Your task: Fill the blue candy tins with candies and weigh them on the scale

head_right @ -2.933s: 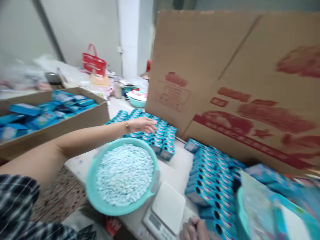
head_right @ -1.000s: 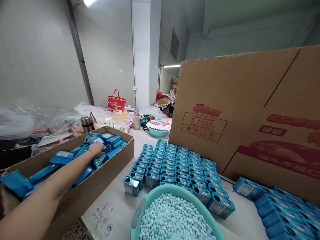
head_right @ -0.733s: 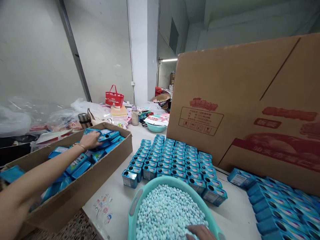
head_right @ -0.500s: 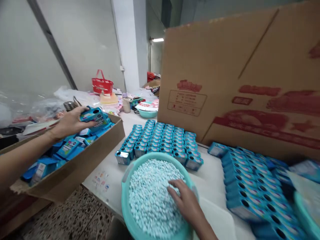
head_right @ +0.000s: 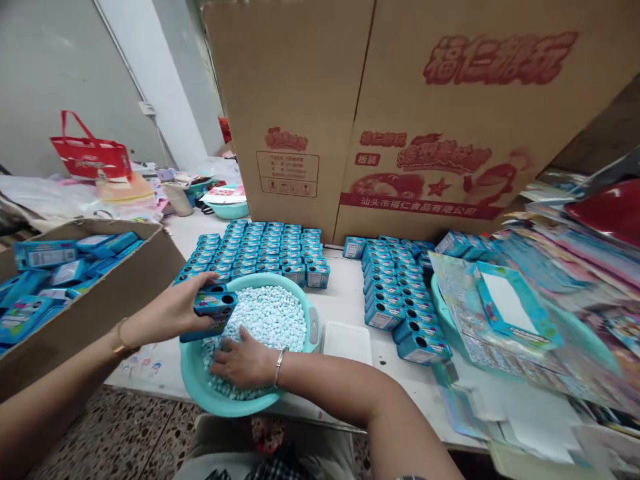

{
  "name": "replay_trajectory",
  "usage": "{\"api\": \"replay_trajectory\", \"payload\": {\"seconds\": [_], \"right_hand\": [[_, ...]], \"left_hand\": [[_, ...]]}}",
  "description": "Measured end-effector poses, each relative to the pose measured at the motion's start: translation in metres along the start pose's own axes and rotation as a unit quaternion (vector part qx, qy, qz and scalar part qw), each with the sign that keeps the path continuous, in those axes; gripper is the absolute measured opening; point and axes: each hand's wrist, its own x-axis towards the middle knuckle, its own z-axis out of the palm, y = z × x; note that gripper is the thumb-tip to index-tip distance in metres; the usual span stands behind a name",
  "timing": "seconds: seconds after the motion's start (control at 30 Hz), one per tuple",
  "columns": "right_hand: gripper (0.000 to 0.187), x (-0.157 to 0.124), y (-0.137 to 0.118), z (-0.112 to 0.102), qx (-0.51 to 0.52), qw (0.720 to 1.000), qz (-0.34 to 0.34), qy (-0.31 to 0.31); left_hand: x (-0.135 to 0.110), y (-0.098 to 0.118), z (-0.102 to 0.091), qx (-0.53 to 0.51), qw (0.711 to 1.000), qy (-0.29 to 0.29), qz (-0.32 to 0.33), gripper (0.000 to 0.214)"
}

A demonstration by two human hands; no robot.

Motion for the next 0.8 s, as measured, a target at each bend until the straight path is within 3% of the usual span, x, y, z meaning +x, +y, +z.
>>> {"api": "replay_trajectory", "payload": {"seconds": [0.13, 0.23, 0.3, 0.37, 0.47, 0.57, 0.63, 0.7, 0.8], "right_hand": [[0.027, -0.006, 0.019, 0.003, 0.021, 0.991, 0.129, -0.009], [0.030, -0.017, 0.033, -0.002, 0.041, 0.973, 0.228, -0.005], [0.029, -0.030, 0.041, -0.006, 0.077, 0.959, 0.272, 0.023], [0.030, -0.046, 0.045, -0.008, 0.130, 0.936, 0.314, 0.089], [0.047, -0.068, 0.047, -0.004, 0.244, 0.855, 0.412, 0.200], [0.064, -0.072, 0.049, 0.005, 0.358, 0.754, 0.497, 0.237], [0.065, -0.064, 0.052, 0.012, 0.406, 0.690, 0.535, 0.269], [0.061, -0.051, 0.055, 0.019, 0.437, 0.614, 0.562, 0.340], [0.051, -0.028, 0.060, 0.028, 0.464, 0.525, 0.572, 0.427]], "left_hand": [[0.007, 0.004, 0.037, 0.009, 0.999, -0.050, 0.015, 0.088], [0.004, 0.003, 0.068, -0.059, 0.997, 0.032, 0.033, 0.099], [-0.001, 0.002, 0.089, -0.108, 0.989, 0.098, -0.010, 0.109], [-0.009, -0.001, 0.106, -0.139, 0.979, 0.136, -0.068, 0.111], [-0.022, -0.001, 0.109, -0.130, 0.980, 0.129, -0.083, 0.094], [-0.023, 0.006, 0.091, -0.032, 0.998, 0.042, -0.026, 0.072], [-0.015, 0.016, 0.083, 0.034, 0.999, -0.036, 0.004, 0.060], [-0.002, 0.026, 0.086, 0.059, 0.995, -0.085, 0.013, 0.051], [0.013, 0.038, 0.103, 0.046, 0.994, -0.094, 0.011, 0.048]]}}
